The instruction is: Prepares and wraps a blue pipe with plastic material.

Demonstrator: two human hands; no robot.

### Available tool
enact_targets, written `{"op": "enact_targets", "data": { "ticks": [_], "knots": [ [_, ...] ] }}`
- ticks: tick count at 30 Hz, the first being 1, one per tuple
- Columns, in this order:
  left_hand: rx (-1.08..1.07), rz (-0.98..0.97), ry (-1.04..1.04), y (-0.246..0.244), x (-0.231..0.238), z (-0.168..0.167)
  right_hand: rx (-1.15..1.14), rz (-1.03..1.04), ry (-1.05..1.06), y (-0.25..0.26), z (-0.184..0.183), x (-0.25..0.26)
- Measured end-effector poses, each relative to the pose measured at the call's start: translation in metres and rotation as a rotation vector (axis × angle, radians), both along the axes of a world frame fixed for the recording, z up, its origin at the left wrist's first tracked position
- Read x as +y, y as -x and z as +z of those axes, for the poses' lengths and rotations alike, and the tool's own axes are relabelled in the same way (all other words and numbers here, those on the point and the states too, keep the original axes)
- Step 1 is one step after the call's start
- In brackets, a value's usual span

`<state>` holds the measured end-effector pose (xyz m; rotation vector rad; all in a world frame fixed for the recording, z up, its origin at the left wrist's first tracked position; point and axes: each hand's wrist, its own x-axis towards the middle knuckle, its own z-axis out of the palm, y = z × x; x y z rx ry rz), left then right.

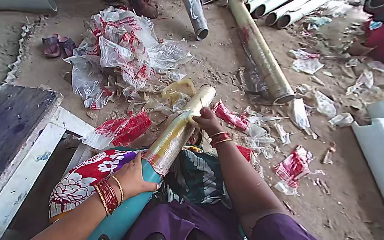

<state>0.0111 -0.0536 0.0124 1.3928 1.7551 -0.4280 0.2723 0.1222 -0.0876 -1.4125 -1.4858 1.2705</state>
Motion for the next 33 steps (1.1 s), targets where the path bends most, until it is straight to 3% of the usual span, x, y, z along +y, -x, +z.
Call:
{"op": "enact_targets", "data": {
  "ticks": [2, 5, 14, 17, 20, 23, 27, 33],
  "knots": [
    [-0.048, 0.023, -0.018, 0.006, 0.0, -0.005, 0.276, -0.254, 0.08, -0.026, 0.003, 0.005],
    [-0.089, 0.03, -0.029, 0.01, 0.001, -0.008, 0.491, -0.457, 0.19, -0.051, 0.003, 0.012],
    [-0.152, 0.047, -0.091, 0.016, -0.002, -0.01, 0.706, -0.716, 0.266, -0.062, -0.006, 0.042],
    [-0.148, 0.043, -0.103, 0.014, -0.003, -0.008, 0.622, -0.74, 0.283, -0.064, -0.01, 0.054],
    [-0.141, 0.055, -0.085, 0.017, -0.001, -0.01, 0.354, -0.659, 0.216, -0.064, -0.015, 0.056],
    [-0.174, 0.073, -0.079, 0.019, 0.003, -0.013, 0.08, -0.763, 0.221, -0.094, -0.033, 0.049],
    [-0.165, 0.093, -0.023, 0.014, 0.004, -0.01, 0.029, -0.811, 0.335, -0.112, -0.048, 0.023],
    [-0.203, 0.155, -0.036, 0.01, 0.003, -0.013, 0.007, -0.656, 0.141, -0.074, -0.009, 0.025]
  ]
}}
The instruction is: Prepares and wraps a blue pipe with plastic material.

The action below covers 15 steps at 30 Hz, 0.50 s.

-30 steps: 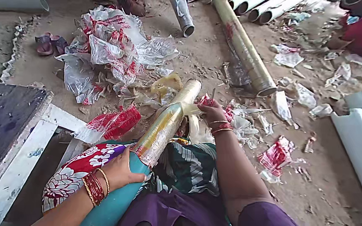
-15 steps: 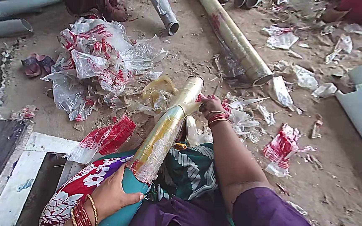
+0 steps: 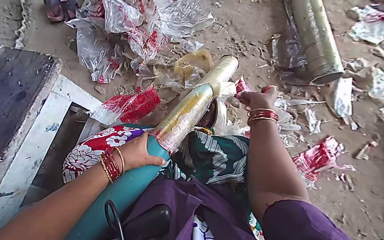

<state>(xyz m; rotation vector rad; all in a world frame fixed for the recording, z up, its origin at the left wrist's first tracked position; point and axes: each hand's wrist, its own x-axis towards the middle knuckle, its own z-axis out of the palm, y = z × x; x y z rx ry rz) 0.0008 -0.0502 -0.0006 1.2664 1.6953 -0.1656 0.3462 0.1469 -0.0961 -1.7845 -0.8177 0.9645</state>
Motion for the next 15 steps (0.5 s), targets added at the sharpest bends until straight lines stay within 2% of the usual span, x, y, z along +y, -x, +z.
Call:
{"op": "enact_targets", "data": {
  "ticks": [4, 10, 12, 15],
  "knots": [
    [0.025, -0.018, -0.006, -0.001, -0.001, -0.001, -0.256, 0.227, -0.251, 0.035, 0.041, -0.022],
    [0.027, -0.036, -0.021, 0.0, -0.002, -0.003, -0.603, 0.904, -0.564, 0.105, 0.06, -0.086],
    [0.031, -0.048, -0.025, 0.0, -0.002, -0.004, -0.479, 1.074, -0.673, 0.118, 0.055, -0.09],
    [0.043, -0.064, -0.026, 0.0, -0.002, -0.005, -0.272, 1.357, -0.72, 0.131, 0.057, -0.109]
  ]
}}
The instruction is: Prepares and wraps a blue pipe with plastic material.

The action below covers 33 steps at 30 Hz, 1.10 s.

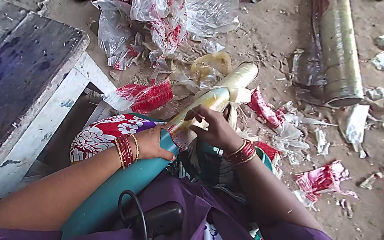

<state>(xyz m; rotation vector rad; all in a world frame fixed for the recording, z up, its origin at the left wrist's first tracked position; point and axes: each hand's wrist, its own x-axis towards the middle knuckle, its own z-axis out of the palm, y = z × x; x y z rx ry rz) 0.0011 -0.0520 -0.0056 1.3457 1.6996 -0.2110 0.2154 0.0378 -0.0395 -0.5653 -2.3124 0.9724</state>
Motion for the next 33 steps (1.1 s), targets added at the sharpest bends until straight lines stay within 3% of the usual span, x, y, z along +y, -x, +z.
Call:
{"op": "enact_targets", "data": {
  "ticks": [4, 13, 21, 29, 33],
  "knots": [
    [-0.02, -0.012, -0.004, 0.001, 0.0, 0.0, 0.018, 0.181, -0.094, 0.016, -0.007, -0.022],
    [-0.027, 0.044, -0.022, -0.004, -0.004, 0.003, -0.045, 0.124, -0.232, 0.021, -0.002, -0.035],
    [-0.034, 0.035, -0.004, -0.005, -0.003, 0.005, 0.005, 0.15, -0.052, 0.005, -0.001, -0.019],
    [-0.035, -0.006, -0.013, -0.001, 0.0, 0.003, -0.033, 0.182, -0.346, 0.007, -0.01, -0.029],
    [-0.033, -0.009, -0.014, -0.001, 0.001, 0.004, 0.012, 0.173, -0.346, 0.008, -0.011, -0.031]
  ]
}}
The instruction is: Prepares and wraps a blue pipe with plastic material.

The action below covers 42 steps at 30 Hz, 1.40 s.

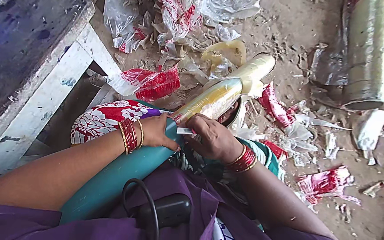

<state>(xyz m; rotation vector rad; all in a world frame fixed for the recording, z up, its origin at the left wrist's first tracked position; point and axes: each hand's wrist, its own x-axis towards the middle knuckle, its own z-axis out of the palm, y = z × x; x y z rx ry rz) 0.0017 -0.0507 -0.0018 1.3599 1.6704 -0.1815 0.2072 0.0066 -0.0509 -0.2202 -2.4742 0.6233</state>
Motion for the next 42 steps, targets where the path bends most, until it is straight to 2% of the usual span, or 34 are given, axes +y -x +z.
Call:
{"op": "enact_targets", "data": {
  "ticks": [7, 17, 19, 22, 27, 29, 37, 42],
  "knots": [
    [0.011, -0.01, 0.009, -0.001, 0.001, -0.001, 0.028, -0.012, 0.115, -0.002, 0.002, 0.0],
    [0.016, -0.073, -0.004, 0.002, 0.003, -0.002, 0.023, 0.008, -0.197, 0.004, 0.003, -0.007],
    [0.015, -0.04, -0.001, 0.0, 0.001, -0.001, 0.025, -0.059, -0.168, 0.002, 0.002, -0.003],
    [0.018, -0.011, 0.004, -0.002, 0.0, -0.002, 0.039, -0.139, -0.014, -0.003, 0.001, 0.0],
    [0.002, -0.052, -0.002, 0.001, 0.002, 0.0, 0.059, 0.02, -0.038, -0.001, 0.002, -0.006],
    [-0.013, -0.054, -0.007, 0.003, 0.002, -0.003, 0.068, 0.026, -0.074, 0.002, 0.002, -0.008],
    [0.031, -0.018, 0.021, -0.002, 0.001, -0.001, 0.036, -0.175, -0.054, 0.0, 0.003, -0.006],
    [0.031, -0.006, 0.017, -0.004, 0.001, -0.001, 0.058, -0.494, 0.235, -0.011, 0.003, 0.006]
  ]
}}
